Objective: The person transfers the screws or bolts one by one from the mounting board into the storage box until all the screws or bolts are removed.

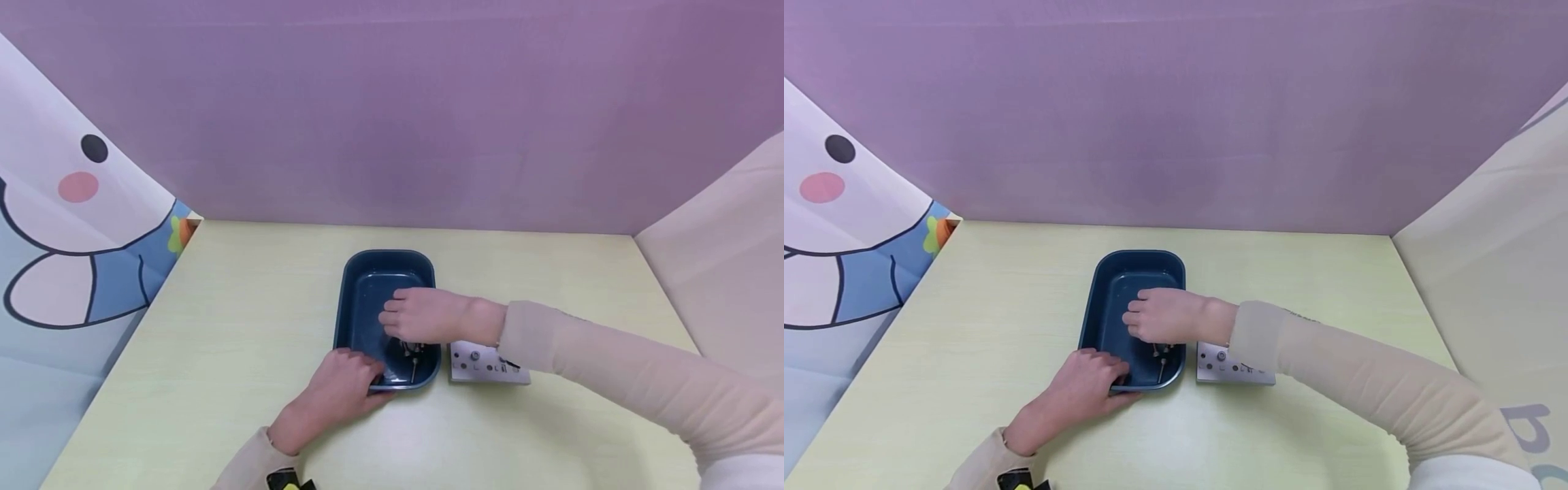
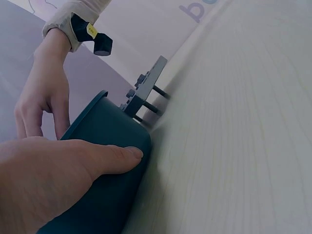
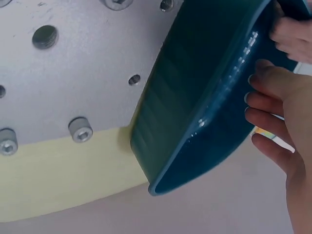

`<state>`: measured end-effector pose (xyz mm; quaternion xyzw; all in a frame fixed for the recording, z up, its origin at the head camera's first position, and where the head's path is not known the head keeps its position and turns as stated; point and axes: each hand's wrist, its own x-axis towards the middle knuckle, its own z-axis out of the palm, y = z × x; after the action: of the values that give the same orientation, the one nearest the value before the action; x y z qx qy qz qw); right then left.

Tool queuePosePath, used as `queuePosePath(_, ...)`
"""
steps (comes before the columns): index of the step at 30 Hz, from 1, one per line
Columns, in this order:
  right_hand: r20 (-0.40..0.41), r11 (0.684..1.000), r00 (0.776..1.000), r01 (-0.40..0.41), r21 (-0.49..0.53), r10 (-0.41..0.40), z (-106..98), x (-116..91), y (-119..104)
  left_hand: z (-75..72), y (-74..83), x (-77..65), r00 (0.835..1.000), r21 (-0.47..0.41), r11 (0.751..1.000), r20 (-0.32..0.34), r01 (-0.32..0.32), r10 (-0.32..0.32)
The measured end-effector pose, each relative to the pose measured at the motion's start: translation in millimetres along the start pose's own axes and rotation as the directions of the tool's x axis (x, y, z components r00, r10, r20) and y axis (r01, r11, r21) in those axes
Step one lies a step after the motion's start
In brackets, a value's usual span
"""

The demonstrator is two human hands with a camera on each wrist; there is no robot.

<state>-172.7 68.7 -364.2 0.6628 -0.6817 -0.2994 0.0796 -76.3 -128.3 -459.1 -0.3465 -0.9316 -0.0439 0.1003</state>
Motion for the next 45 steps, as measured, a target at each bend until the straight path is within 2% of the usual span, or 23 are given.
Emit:
queuePosePath(7,-0.059,0.999,0.997,-0.047,0.023,0.049,-3,-17,3,0.4,-0.3,-0.4,1.000,0.005,1.000,-0.011,0.002,-0.002)
queuePosePath(16,-0.138,0.987,0.980,-0.136,0.085,0.147,10,-46,2,1.4,-0.6,-0.6,1.000,0.019,1.000,-0.024,0.000,0.000)
queuePosePath(20,-0.178,0.977,0.966,-0.165,0.131,0.187,13,-57,1,0.6,-0.3,-0.3,1.000,0.014,1.000,-0.009,0.008,-0.008)
queuePosePath(25,-0.252,0.959,0.938,-0.190,0.209,0.240,19,-66,-1,1.2,0.3,-0.1,1.000,0.022,1.000,-0.009,0.009,-0.009)
queuePosePath(30,-0.279,0.914,0.905,-0.221,0.341,0.322,27,-77,-3,2.3,0.8,-0.1,1.000,0.028,1.000,-0.020,0.006,-0.006)
queuePosePath(37,-0.283,0.803,0.846,-0.249,0.542,0.453,44,-94,-11,2.9,1.2,-0.8,1.000,0.025,1.000,-0.019,0.004,-0.004)
queuePosePath(45,-0.329,0.775,0.796,-0.256,0.577,0.508,66,-110,-26,0.3,1.6,-0.7,1.000,0.022,1.000,0.007,0.014,-0.014)
